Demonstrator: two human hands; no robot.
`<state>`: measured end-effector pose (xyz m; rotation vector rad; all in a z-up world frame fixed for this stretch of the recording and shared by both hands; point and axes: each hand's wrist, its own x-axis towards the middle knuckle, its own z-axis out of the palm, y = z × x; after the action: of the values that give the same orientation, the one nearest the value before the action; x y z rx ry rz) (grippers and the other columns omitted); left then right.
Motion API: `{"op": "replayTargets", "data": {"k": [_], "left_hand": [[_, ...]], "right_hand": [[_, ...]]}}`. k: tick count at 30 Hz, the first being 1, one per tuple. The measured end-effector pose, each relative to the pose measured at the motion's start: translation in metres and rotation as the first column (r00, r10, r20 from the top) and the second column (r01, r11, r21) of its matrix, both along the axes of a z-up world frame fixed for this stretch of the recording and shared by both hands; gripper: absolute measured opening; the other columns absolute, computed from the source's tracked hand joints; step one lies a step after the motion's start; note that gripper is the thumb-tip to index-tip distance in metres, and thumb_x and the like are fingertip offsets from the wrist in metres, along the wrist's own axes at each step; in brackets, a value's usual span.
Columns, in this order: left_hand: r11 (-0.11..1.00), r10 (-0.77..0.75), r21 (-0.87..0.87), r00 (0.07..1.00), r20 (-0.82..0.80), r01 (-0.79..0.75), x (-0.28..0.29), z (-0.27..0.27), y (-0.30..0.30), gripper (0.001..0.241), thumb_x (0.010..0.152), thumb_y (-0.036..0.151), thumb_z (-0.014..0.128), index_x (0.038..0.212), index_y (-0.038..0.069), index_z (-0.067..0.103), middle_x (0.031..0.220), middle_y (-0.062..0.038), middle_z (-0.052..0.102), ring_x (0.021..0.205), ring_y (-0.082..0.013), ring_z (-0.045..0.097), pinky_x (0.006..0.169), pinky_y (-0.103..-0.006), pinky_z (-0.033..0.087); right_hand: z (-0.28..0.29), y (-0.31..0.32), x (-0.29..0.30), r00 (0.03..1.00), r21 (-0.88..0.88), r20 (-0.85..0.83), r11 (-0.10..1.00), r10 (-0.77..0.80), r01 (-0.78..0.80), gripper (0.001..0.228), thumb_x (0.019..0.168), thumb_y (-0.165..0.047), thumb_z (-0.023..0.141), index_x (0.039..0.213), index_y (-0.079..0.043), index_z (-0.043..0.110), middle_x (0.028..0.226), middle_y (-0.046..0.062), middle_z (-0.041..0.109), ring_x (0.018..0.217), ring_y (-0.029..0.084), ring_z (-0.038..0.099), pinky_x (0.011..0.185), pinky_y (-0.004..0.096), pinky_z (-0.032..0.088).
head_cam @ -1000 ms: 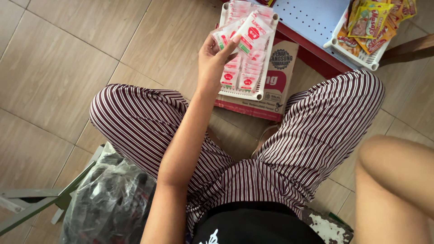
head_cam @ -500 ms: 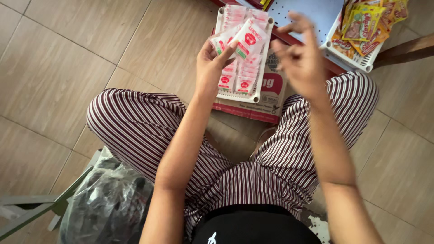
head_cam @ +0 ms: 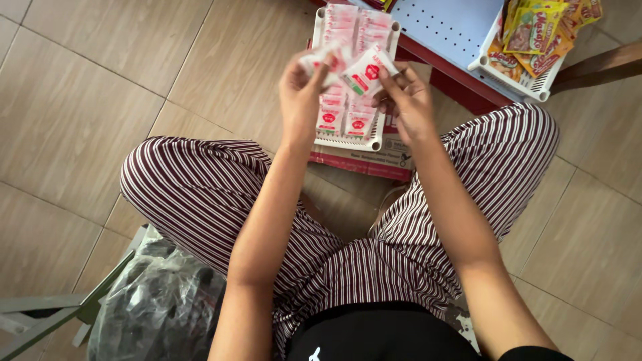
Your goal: The person sits on the floor and arranges small snack packets into white plastic baskets. They handle packets of instant noodles and other snacks, placing them neatly into the baskets and on the shelf.
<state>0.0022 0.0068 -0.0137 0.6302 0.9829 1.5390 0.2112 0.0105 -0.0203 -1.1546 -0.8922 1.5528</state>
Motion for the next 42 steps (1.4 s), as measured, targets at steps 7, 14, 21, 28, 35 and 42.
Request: {"op": "replayTargets", "data": {"k": [7,14,21,28,35,42], "left_hand": [[0.977,0.192,0.053,0.964,0.184,-0.205,-0.027,-0.004,0.007,0.02,0.1,0.017,0.071,0.115,0.004,0.065,0.106,-0.005,0.073,0.092,-0.0126,0.071,0.08,-0.0329,0.061],[0.988,0.156,-0.034,0.963,0.22,-0.152,-0.027,0.002,0.002,0.025,0.097,0.022,0.072,0.115,0.005,0.066,0.105,-0.001,0.067,0.095,-0.0096,0.066,0.085,-0.034,0.061],[0.991,0.136,-0.034,0.961,0.239,-0.132,-0.027,0.002,0.003,0.025,0.098,0.024,0.073,0.114,0.006,0.067,0.104,-0.001,0.066,0.095,-0.0103,0.066,0.087,-0.0366,0.061],[0.993,0.115,-0.033,0.971,0.21,-0.111,-0.025,-0.002,0.004,0.025,0.099,0.024,0.072,0.116,0.006,0.068,0.106,-0.001,0.069,0.097,-0.011,0.067,0.086,-0.035,0.06],[0.997,0.064,-0.049,0.984,0.168,-0.056,-0.026,-0.008,0.004,0.026,0.1,0.022,0.07,0.121,0.006,0.069,0.109,0.0,0.069,0.098,-0.0101,0.066,0.085,-0.0333,0.059],[0.994,-0.076,-0.061,0.975,0.208,0.091,-0.004,-0.002,-0.004,0.025,0.1,0.021,0.068,0.12,0.005,0.067,0.107,0.0,0.07,0.096,-0.0095,0.066,0.085,-0.0353,0.063]], "right_hand": [[0.004,-0.006,-0.012,0.889,0.178,0.449,0.967,0.083,-0.18,0.017,0.104,-0.015,0.073,0.117,-0.005,0.07,0.093,0.004,0.075,0.079,0.01,0.072,0.063,0.022,0.051],[-0.037,-0.024,-0.041,0.776,-0.076,0.532,0.932,0.338,-0.354,0.02,0.1,-0.019,0.069,0.114,-0.005,0.068,0.087,0.007,0.076,0.069,0.013,0.071,0.052,0.027,0.049],[-0.092,-0.032,-0.042,0.731,0.04,0.615,0.914,0.297,-0.404,0.021,0.101,-0.015,0.067,0.112,0.002,0.06,0.089,0.008,0.074,0.077,0.014,0.076,0.061,0.026,0.059],[-0.102,-0.032,-0.043,0.829,0.026,0.444,0.92,0.341,-0.392,0.021,0.104,-0.015,0.065,0.113,0.002,0.056,0.096,0.01,0.074,0.082,0.013,0.078,0.064,0.026,0.06],[-0.027,-0.036,-0.041,0.697,0.128,0.696,0.925,0.175,-0.359,0.029,0.1,-0.02,0.069,0.12,0.0,0.063,0.112,0.01,0.072,0.075,0.015,0.076,0.05,0.025,0.056],[0.009,-0.026,-0.02,0.952,0.193,0.281,0.964,0.125,-0.184,0.034,0.104,-0.024,0.068,0.129,-0.003,0.058,0.12,0.01,0.07,0.085,0.013,0.073,0.065,0.022,0.056]]}}
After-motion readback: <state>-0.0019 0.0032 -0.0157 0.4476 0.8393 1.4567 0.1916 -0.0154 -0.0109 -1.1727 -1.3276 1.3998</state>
